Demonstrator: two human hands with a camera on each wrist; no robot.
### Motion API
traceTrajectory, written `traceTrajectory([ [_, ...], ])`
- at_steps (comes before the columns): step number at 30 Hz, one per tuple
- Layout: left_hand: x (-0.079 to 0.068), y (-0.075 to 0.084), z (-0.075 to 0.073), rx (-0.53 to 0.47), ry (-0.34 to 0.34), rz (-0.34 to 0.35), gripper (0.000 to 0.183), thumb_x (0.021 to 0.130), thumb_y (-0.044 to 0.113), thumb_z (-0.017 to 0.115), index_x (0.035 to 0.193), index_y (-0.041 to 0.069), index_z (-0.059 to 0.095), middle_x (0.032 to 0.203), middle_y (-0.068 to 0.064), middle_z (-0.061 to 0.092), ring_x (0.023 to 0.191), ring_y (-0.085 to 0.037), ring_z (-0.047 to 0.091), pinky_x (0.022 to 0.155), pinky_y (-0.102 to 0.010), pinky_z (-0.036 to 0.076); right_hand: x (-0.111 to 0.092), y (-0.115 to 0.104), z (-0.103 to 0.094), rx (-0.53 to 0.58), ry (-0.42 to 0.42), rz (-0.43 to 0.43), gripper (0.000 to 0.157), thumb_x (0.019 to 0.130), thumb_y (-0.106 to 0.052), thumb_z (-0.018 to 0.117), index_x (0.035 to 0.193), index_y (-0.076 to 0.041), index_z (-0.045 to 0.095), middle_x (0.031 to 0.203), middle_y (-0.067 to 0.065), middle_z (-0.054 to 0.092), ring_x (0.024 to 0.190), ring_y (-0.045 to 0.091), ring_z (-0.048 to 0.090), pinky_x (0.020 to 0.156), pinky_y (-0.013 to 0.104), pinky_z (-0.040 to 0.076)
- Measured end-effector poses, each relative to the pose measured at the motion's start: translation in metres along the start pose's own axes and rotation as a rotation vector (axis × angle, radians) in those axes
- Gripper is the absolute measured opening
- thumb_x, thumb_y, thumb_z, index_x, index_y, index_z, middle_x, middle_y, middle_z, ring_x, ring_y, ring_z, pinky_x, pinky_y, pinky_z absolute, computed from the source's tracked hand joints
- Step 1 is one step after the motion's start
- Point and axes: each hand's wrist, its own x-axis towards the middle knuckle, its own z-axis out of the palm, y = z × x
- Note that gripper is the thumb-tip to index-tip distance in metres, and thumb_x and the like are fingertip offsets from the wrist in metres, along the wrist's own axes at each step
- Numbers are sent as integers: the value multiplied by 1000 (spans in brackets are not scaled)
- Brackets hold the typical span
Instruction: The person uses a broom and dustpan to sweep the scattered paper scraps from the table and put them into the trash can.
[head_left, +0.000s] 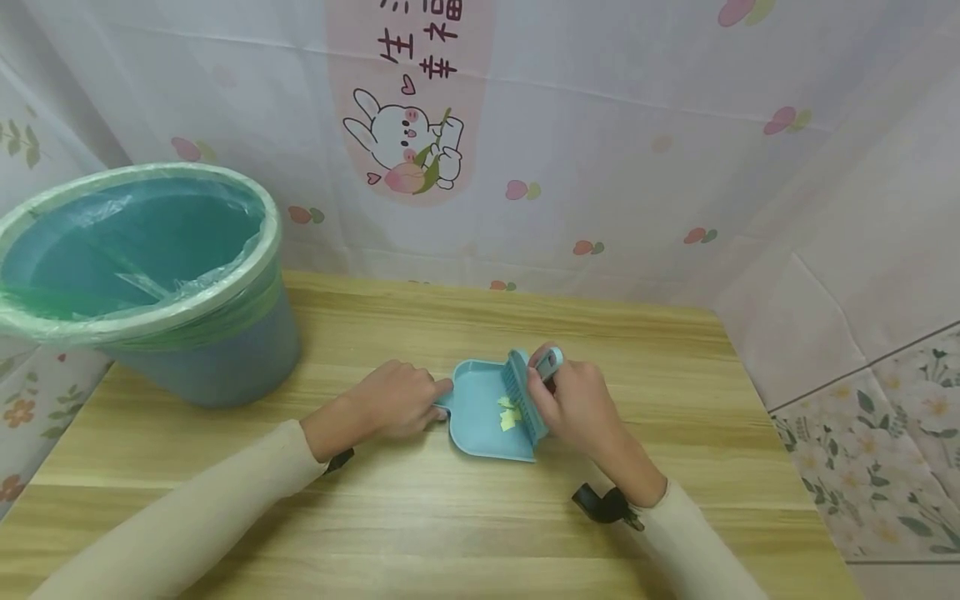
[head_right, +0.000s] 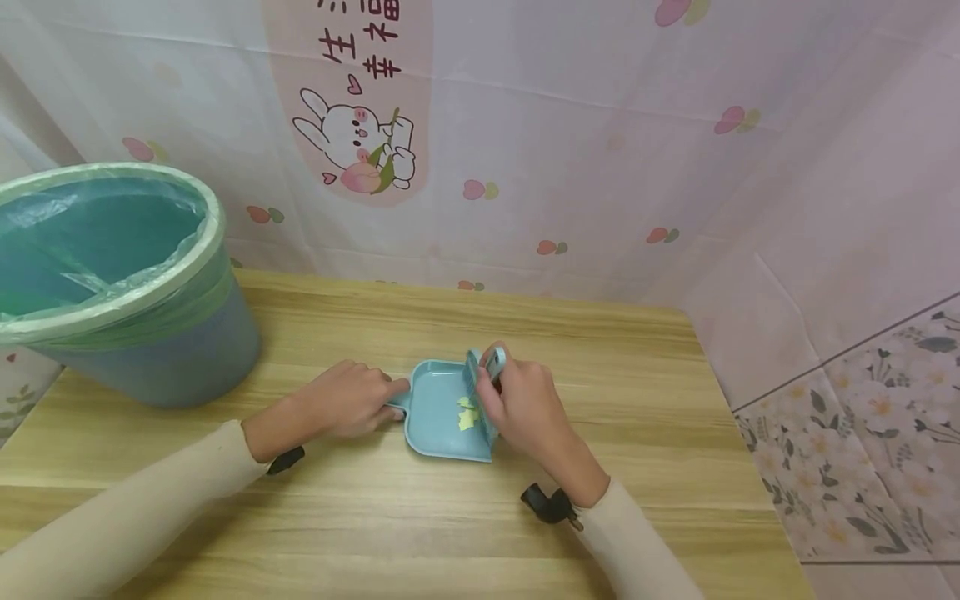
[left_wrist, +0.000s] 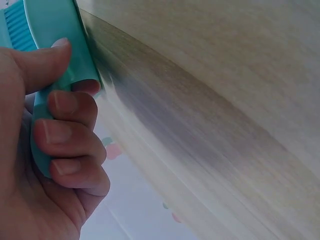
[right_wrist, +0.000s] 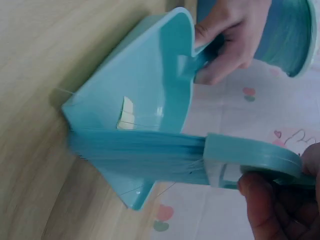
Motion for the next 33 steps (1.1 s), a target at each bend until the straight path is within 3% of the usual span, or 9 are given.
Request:
traceTrajectory([
  [4,1,-1,0,4,9,8,24,107,32,71,97,11,64,67,5,48,57,-10,42,53,-29,39,3,0,-6,19,66,38,9,101,-6,61,96,0,66,63,-5,55,51,1,45,44,23,38],
  [8,2,-2,0,2,6,8,24,107,31,71,98,11,64,66,5,47,57,-10,42,53,-29,38,3,3,-18,-33,100,43,11,101,-6,59,96,0,66,62,-2,57,50,4,48,44,25,39],
  [11,2,-3,-1,2,-2,5,23,108,31,70,100,10,65,66,5,48,58,-11,44,54,-29,39,1,9,-26,-110,76,30,10,101,-6,58,93,-1,63,60,-2,54,49,4,47,44,25,38],
  [16,2,-3,-3,6,-17,-3,23,108,32,70,102,10,66,67,5,49,57,-11,45,54,-29,39,-8,19,-32,-221,0,24,14,100,-5,56,87,-7,50,58,-9,32,48,1,24,44,22,23],
  [18,3,-3,-4,9,-19,-5,24,108,32,70,103,10,66,67,5,49,57,-12,45,53,-29,39,-11,21,-31,-237,-22,19,16,100,-4,56,88,-9,47,59,-11,28,49,1,21,45,21,21],
  [25,4,-2,-5,3,-41,-15,24,109,34,68,105,10,65,67,4,50,57,-13,46,55,-30,40,-10,15,-17,-157,-59,1,10,100,-4,58,93,-7,52,60,-10,36,50,1,31,45,22,29],
  [33,1,1,0,-10,-50,-31,25,110,34,68,106,9,65,70,4,52,58,-14,48,55,-31,42,-4,4,-9,-3,-18,51,6,102,-7,60,98,-3,64,61,-10,49,51,-1,41,45,25,38],
])
